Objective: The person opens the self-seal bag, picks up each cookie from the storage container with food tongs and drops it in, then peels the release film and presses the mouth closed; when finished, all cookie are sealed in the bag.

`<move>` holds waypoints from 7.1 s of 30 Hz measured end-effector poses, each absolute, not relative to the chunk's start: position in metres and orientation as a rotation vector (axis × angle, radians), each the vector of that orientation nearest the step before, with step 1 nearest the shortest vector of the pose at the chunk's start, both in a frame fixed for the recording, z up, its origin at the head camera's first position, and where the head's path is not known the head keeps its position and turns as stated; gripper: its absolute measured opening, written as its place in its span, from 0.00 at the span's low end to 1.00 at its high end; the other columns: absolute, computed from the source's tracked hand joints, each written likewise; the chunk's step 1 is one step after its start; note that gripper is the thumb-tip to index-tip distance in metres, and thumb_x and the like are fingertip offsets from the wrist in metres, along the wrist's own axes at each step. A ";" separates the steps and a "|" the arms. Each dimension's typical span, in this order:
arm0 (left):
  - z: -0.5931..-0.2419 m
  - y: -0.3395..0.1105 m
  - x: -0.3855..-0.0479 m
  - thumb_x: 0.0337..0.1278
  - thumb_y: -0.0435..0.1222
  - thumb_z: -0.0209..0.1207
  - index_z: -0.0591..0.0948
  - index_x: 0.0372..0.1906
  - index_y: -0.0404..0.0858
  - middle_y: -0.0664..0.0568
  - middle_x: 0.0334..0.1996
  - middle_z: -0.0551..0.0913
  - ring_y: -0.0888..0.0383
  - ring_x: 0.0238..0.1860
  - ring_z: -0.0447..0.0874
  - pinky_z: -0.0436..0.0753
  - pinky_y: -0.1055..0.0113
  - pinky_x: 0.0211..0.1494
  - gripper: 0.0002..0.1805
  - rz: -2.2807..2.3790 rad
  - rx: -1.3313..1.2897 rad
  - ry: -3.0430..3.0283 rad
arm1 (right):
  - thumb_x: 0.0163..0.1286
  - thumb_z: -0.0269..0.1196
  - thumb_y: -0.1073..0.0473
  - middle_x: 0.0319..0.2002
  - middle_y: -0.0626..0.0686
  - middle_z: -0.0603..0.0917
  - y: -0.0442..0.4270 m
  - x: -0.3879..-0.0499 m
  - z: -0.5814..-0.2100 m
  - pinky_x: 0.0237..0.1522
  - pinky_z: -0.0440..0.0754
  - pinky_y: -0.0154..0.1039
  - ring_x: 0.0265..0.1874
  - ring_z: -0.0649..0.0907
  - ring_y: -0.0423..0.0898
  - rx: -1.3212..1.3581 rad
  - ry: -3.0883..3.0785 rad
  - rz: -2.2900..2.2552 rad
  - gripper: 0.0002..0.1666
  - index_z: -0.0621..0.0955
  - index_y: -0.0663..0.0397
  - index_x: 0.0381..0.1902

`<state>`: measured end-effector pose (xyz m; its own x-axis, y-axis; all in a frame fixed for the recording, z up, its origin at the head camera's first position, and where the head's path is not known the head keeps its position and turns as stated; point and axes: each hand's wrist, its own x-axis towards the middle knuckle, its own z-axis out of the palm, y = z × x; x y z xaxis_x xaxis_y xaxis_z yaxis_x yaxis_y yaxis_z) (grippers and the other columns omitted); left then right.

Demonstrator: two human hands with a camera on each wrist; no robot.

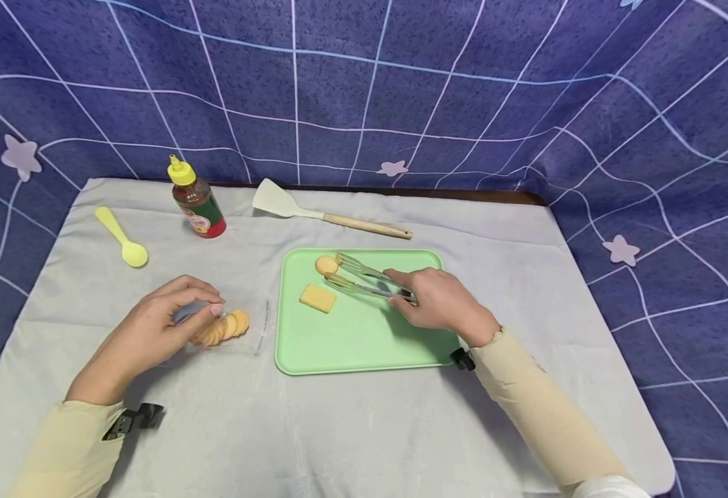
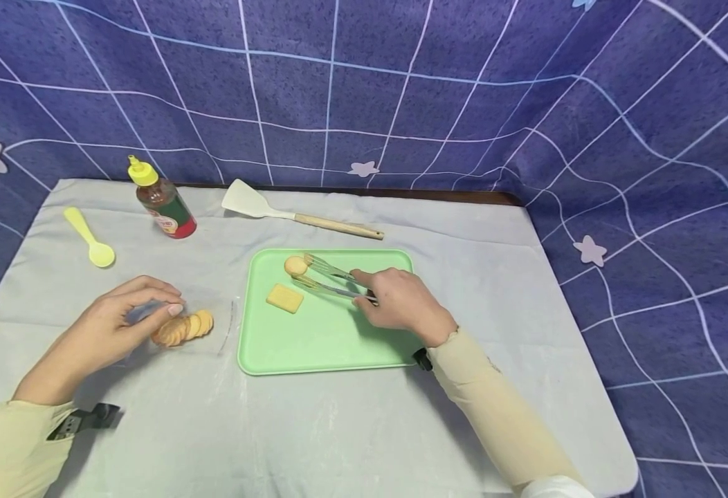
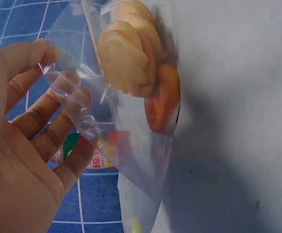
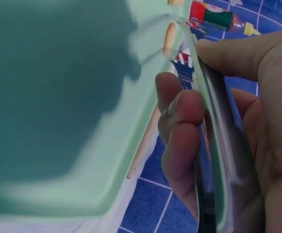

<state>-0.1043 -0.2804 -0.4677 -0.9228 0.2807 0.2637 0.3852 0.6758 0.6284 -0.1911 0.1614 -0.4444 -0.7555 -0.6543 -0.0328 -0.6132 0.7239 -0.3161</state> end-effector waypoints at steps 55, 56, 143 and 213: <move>-0.464 -0.283 -0.103 0.63 0.32 0.69 0.88 0.41 0.46 0.63 0.46 0.80 0.64 0.50 0.76 0.66 0.80 0.52 0.06 -1.031 -0.531 -2.716 | 0.75 0.61 0.51 0.19 0.38 0.72 0.115 -0.170 -0.443 0.28 0.74 0.35 0.17 0.69 0.33 -1.340 2.570 -0.641 0.29 0.75 0.53 0.70; -0.463 -0.282 -0.103 0.63 0.33 0.69 0.88 0.42 0.46 0.63 0.47 0.80 0.63 0.50 0.76 0.67 0.80 0.52 0.06 -1.033 -0.527 -2.717 | 0.75 0.61 0.51 0.21 0.38 0.73 0.111 -0.167 -0.443 0.30 0.75 0.35 0.18 0.70 0.33 -1.361 2.559 -0.633 0.29 0.75 0.53 0.70; -0.468 -0.285 -0.100 0.63 0.31 0.68 0.88 0.41 0.45 0.64 0.46 0.80 0.65 0.50 0.76 0.66 0.81 0.55 0.06 -1.083 -0.551 -2.686 | 0.76 0.62 0.49 0.16 0.38 0.71 0.162 -0.186 -0.454 0.22 0.69 0.37 0.12 0.61 0.33 -1.180 2.651 -0.480 0.29 0.75 0.50 0.71; -0.460 -0.284 -0.100 0.62 0.30 0.69 0.88 0.41 0.46 0.63 0.46 0.80 0.65 0.50 0.76 0.65 0.82 0.55 0.07 -1.032 -0.530 -2.692 | 0.75 0.59 0.50 0.27 0.38 0.81 0.056 -0.160 -0.454 0.33 0.76 0.32 0.19 0.72 0.33 -1.458 2.440 -0.664 0.29 0.75 0.50 0.71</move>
<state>-0.1003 -0.2845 -0.4596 -0.9133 0.2550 0.3175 0.4019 0.6904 0.6015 -0.1602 0.0557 -0.4536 -0.4823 -0.8751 0.0396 -0.7745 0.4050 -0.4859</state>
